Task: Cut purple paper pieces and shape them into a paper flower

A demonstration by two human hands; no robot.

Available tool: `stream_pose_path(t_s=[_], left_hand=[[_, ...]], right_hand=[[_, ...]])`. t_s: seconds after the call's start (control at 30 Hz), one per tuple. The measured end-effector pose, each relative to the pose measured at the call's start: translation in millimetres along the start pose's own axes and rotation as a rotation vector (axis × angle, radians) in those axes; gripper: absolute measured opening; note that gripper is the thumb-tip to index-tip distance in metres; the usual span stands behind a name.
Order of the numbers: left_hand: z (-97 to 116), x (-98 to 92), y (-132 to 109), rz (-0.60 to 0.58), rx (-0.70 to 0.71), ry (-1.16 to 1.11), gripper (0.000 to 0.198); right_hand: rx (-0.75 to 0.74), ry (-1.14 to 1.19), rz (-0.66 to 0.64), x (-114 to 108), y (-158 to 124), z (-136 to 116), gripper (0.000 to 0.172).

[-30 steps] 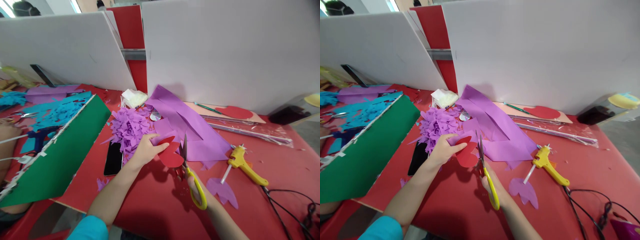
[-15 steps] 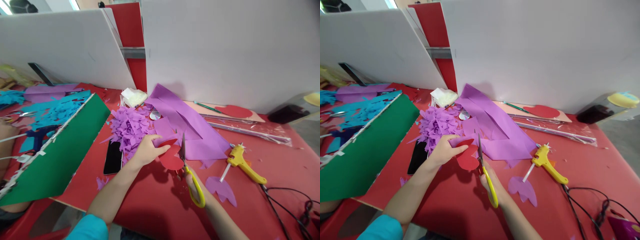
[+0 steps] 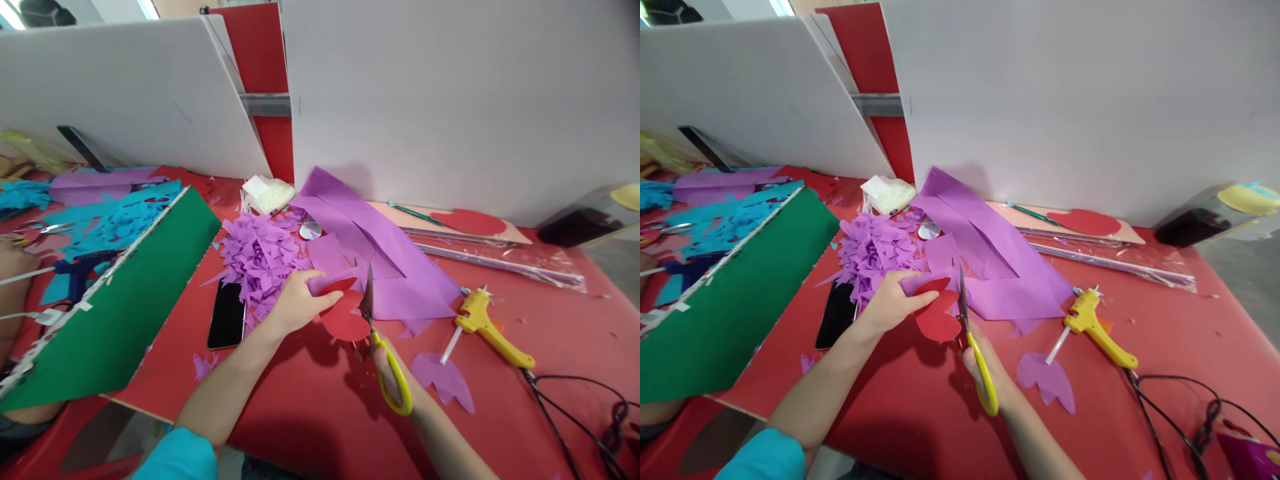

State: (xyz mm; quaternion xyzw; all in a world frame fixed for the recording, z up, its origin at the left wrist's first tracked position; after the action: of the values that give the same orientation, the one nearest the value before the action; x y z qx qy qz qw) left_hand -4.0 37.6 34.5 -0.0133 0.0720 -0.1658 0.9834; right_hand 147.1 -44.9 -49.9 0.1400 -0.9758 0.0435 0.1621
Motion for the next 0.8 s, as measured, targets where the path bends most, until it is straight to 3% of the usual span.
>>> stream_pose_path(t_s=[0.23, 0.6, 0.8], left_hand=[[0, 1.6, 1, -0.019, -0.010, -0.056, 0.018], [3, 3.4, 0, -0.079, 0.006, 0.131, 0.025], [3, 1.5, -1, -0.072, 0.001, 0.204, 0.028]], right_hand=[[-0.038, -0.100, -0.033, 1, -1, -2, 0.049], [-0.050, -0.318, -0.008, 2, -1, -3, 0.064], [-0.051, -0.304, 0.017, 3, -2, -8, 0.062]])
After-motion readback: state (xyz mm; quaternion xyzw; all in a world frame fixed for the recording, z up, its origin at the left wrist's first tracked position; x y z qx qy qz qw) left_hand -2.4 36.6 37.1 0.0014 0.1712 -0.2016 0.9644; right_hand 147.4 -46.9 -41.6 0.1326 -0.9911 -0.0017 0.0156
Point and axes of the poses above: each hand's wrist, its own y-axis towards the middle knuckle, its own x-axis out of the palm, z = x × y, the point moved 5 cm from there along y, towards the middle knuckle, and after that the axes turned 7 degrees about -z, right-handed, at the moved point
